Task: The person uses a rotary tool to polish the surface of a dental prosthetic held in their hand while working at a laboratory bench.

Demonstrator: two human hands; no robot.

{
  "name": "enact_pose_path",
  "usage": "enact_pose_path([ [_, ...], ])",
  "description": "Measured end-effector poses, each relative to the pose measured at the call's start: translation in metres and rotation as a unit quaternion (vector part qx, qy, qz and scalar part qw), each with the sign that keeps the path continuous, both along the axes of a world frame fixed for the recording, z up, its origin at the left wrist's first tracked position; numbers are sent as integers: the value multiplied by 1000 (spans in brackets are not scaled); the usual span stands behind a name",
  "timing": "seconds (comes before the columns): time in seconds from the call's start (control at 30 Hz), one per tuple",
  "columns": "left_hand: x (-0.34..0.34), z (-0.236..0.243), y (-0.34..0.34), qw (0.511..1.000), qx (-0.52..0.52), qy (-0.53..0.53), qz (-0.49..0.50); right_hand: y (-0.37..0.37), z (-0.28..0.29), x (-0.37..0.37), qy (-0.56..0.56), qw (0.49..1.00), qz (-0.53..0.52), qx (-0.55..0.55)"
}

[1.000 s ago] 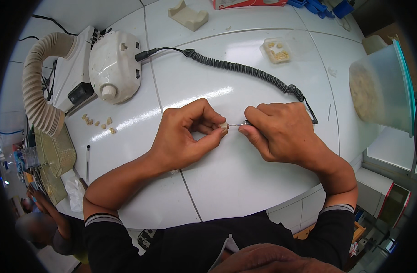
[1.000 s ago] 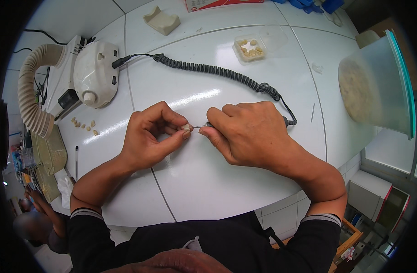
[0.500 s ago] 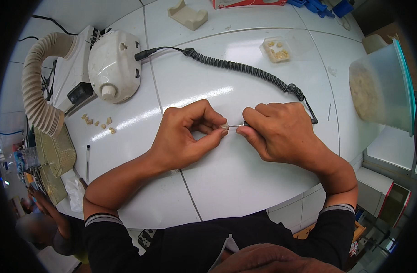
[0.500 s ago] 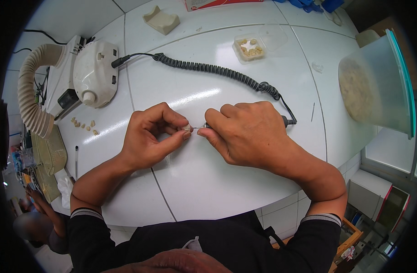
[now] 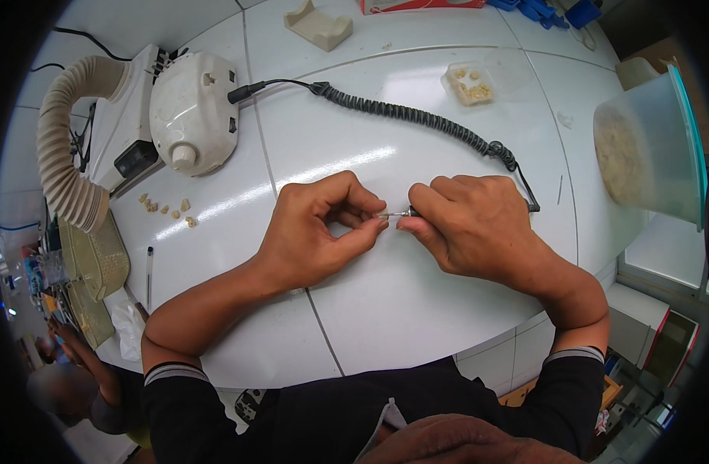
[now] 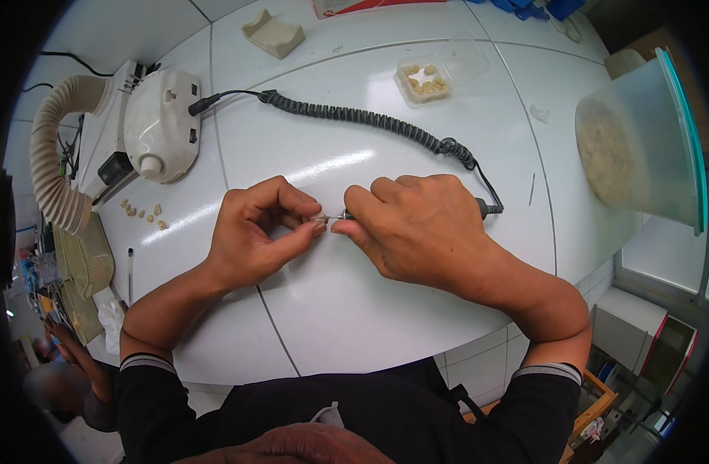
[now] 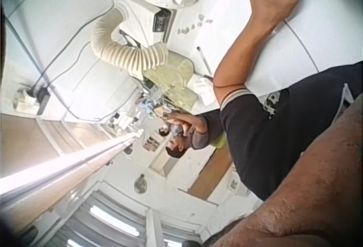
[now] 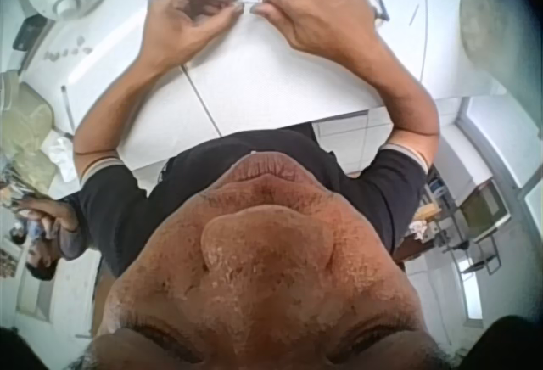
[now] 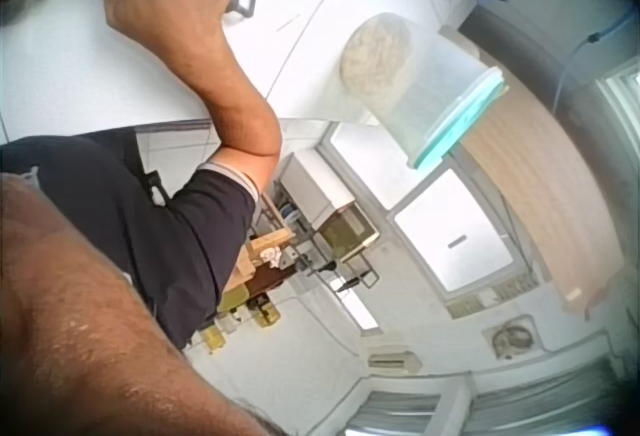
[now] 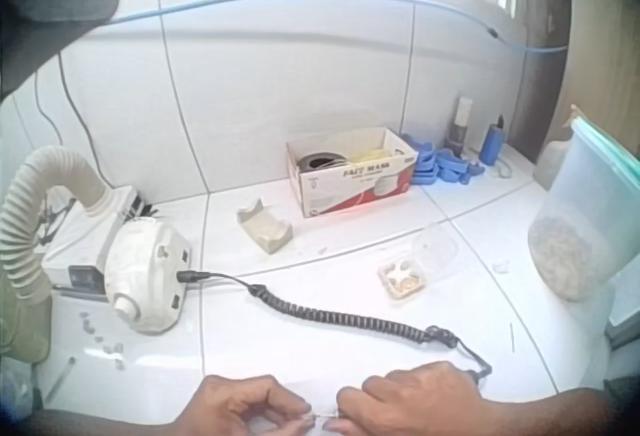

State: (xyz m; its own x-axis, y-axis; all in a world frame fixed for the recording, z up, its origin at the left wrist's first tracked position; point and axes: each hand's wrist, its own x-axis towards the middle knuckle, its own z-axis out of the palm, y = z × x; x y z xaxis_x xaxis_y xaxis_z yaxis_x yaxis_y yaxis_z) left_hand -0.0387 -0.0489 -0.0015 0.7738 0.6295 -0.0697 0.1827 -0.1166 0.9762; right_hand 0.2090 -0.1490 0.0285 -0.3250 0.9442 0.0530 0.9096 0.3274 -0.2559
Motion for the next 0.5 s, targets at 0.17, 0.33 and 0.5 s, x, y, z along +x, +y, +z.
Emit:
enact_pose_path([
  [0.17,0,1,-1,1000,18,-10,12,1,2,3,1,1000,1,-1],
  [0.33,-1,-2,-1,1000,18,-15,9,1,4,2,1,1000,-1,-11],
  [0.5,0,-2,-1,1000,13,-14,9,2,5,3,2,1000,-5,-25],
])
